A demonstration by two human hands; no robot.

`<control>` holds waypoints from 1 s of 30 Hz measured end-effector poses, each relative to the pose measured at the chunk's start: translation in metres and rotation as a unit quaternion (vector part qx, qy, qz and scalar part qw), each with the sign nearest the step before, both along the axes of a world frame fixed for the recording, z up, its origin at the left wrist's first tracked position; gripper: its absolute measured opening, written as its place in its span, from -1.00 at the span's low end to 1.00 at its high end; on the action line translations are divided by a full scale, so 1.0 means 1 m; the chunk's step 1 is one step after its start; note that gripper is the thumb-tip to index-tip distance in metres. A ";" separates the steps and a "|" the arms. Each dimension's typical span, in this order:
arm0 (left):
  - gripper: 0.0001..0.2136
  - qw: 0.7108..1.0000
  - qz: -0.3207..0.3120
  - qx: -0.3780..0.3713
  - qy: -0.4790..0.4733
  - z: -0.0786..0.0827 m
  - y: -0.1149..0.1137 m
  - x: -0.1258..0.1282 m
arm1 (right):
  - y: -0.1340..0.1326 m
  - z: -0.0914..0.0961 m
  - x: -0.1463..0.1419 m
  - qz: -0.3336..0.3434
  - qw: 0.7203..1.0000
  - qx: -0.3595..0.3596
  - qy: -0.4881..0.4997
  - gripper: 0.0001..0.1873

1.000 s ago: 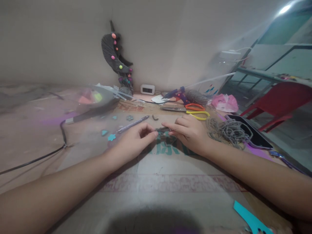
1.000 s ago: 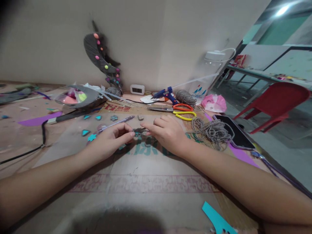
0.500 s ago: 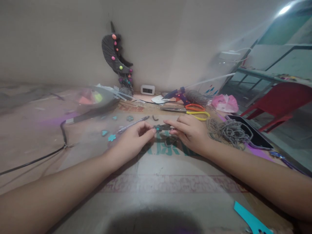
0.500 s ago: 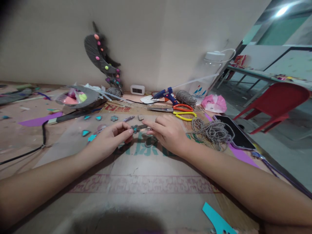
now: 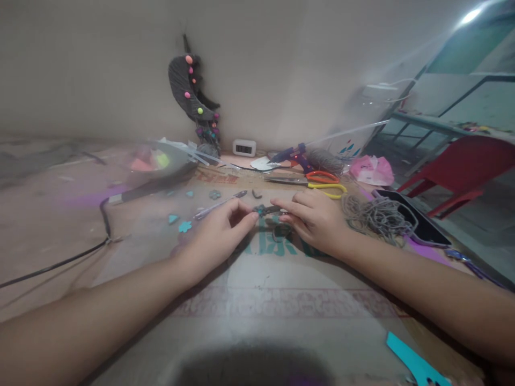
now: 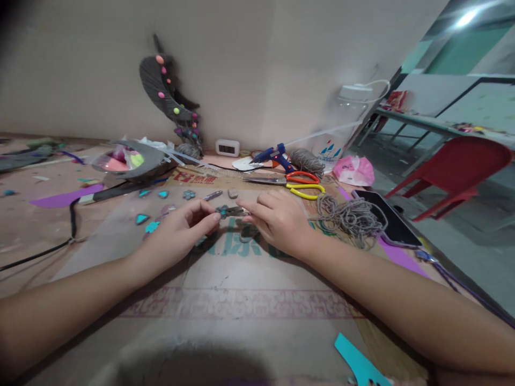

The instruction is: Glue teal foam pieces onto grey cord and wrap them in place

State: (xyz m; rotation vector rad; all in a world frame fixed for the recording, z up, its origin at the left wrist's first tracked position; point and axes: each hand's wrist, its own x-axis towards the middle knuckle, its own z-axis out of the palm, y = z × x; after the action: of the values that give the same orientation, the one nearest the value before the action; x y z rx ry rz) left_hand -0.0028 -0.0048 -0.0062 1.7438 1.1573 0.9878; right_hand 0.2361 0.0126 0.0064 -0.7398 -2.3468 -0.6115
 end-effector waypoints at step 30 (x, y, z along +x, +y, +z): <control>-0.80 0.999 -0.006 -0.045 -0.021 -0.001 0.003 -0.001 | 0.000 -0.001 0.001 0.002 0.999 -0.011 0.044 -0.58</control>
State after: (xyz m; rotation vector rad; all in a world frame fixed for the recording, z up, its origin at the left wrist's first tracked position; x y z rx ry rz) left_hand -0.0042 -0.0017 -0.0075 1.6484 1.1468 0.9469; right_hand 0.2368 0.0130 0.0050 -0.7578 -2.2777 -0.5411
